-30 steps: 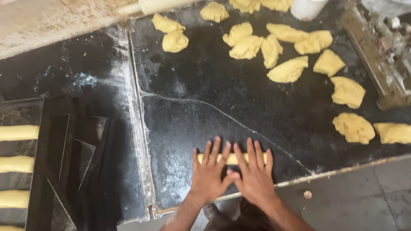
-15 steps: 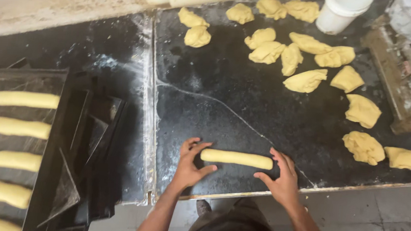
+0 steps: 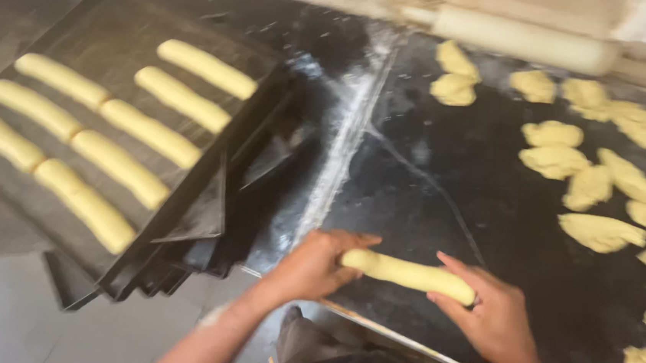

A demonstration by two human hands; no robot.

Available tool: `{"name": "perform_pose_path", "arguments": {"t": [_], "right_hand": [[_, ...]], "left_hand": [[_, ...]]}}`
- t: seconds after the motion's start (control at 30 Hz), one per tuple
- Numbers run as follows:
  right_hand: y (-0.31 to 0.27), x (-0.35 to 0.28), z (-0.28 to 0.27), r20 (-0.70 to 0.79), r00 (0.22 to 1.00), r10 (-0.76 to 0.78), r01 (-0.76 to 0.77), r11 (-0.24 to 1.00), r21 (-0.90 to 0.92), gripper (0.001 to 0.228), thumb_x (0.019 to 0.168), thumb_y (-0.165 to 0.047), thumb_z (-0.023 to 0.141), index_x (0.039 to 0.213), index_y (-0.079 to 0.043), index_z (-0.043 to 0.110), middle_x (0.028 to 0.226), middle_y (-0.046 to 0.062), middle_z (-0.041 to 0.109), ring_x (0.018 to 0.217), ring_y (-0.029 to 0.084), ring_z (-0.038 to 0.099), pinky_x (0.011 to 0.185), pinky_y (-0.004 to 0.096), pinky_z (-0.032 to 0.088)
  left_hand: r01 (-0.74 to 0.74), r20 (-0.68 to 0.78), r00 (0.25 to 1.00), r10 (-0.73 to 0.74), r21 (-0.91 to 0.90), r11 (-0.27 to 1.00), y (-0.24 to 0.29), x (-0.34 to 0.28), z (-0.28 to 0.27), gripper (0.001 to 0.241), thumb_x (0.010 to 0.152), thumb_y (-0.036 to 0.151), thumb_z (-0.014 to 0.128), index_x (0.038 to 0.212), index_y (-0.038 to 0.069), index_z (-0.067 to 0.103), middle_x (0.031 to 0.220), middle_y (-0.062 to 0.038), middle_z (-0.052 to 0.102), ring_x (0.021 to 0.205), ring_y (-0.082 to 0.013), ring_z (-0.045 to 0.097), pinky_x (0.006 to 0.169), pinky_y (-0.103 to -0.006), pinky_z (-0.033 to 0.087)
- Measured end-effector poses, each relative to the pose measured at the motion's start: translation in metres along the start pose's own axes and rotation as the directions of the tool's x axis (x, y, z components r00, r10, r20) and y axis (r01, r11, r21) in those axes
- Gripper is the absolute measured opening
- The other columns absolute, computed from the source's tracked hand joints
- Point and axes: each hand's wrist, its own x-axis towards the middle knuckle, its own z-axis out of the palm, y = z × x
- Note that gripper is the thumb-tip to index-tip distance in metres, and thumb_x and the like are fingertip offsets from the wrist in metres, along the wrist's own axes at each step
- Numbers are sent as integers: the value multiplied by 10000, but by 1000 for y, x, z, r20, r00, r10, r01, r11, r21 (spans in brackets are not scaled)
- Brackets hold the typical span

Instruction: The person rolls small portions of dough into long cylindrical shapes on a black countertop. They place the shaped dough pieces onto a metal baking tray. The process is repeated for multiple dough portions, filling the tray with rows of shaped dough.

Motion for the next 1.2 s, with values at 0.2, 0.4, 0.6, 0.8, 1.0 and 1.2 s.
{"name": "perform_pose_path", "arguments": {"t": [0.2, 0.4, 0.6, 0.8, 1.0, 1.2], "right_hand": [[-138, 73, 49, 111, 940, -322, 285, 922, 262, 507, 718, -98, 887, 1203, -61, 746, 1121, 56, 791, 924, 110, 717, 789, 283, 570], [-287, 156, 160, 45, 871, -490, 471, 856, 214, 478, 772, -138, 848, 1222, -26, 729, 1105, 115, 780, 911, 111, 721, 779, 276, 554], [-394, 239, 261, 30, 896, -444, 440, 893, 91, 501, 755, -277, 895, 1183, -60, 749, 845, 120, 775, 644, 123, 693, 597, 308, 533], [-433, 309, 337, -76, 868, -490, 485, 871, -76, 459, 744, -306, 890, 1116, -59, 782, 866, 135, 751, 759, 283, 697, 713, 400, 536], [-422, 332, 380, -12, 882, -471, 441, 835, -330, 472, 777, -364, 841, 1149, -89, 752, 970, 101, 763, 919, 315, 676, 848, 487, 409], [-418, 337, 380, 80, 900, -428, 425, 825, -372, 425, 745, -325, 839, 1102, -109, 763, 922, 88, 738, 963, 302, 677, 844, 495, 415]], "left_hand": [[-42, -104, 994, 21, -197, 979, -31, -59, -162, 399, 806, 71, 824, 1200, 92, 767, 1114, -50, 810, 972, -126, 758, 873, -274, 606], [51, -183, 975, -129, -380, 923, -115, -88, -344, 422, 798, 18, 815, 1215, 47, 755, 1048, -54, 793, 932, -104, 723, 858, -279, 598], [93, -229, 954, -193, -385, 918, -192, -81, -498, 418, 832, 22, 786, 1244, 57, 727, 1033, -60, 787, 903, -115, 734, 801, -266, 602], [62, -198, 962, -188, -511, 857, -258, -40, -580, 403, 842, -16, 758, 1239, 14, 697, 1065, -78, 776, 944, -130, 764, 860, -269, 598], [99, -131, 979, -154, -359, 928, -302, 0, -589, 499, 757, -81, 770, 1237, 27, 691, 1042, -69, 761, 926, -132, 736, 869, -277, 613], [66, -166, 985, -38, 165, 984, -298, 9, -591, 485, 708, -24, 806, 1171, 104, 743, 1007, -44, 779, 916, -141, 732, 857, -287, 569]]}}
